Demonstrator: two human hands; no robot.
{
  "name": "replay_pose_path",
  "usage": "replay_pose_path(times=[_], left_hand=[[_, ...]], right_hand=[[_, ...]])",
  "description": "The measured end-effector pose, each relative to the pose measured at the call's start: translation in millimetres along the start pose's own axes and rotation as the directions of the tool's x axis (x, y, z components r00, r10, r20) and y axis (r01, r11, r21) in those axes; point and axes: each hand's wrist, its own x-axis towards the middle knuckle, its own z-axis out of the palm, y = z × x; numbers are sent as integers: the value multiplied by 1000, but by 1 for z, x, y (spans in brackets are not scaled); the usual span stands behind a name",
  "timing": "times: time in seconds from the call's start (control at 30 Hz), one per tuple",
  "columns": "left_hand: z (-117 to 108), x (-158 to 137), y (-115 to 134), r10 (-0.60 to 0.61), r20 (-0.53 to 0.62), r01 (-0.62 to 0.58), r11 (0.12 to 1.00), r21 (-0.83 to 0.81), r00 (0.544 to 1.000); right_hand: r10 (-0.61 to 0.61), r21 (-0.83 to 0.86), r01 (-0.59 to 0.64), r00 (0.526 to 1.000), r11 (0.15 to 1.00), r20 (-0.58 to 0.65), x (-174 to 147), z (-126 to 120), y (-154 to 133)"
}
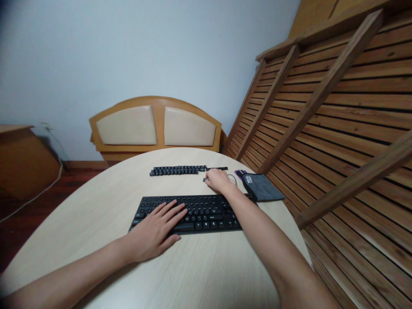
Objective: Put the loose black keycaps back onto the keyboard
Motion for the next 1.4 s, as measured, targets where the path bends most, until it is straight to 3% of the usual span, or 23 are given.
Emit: replay_pose_path(times=[0.17,0.27,0.4,0.67,1.4], left_hand=[[1,0,0,-8,-3,8,1000,7,1000],[0,0,1,-8,-8,9,1000,7,1000],[-1,0,1,-15,-5,15,1000,6,1000],[-5,-2,-3,-8,31,8,1000,-3,999],[-3,-3,-5,9,19,-9,1000,-6,1000]], right_hand=[[-91,197,88,996,976,7,-40,-11,11],[-163,540,152,986,828,-27,-66,-13,19],[-179,676,133,984,725,-2,-93,-12,27],[-225,654,145,974,742,39,-107,-12,35],[-268,444,238,963,864,5,-111,-13,32]])
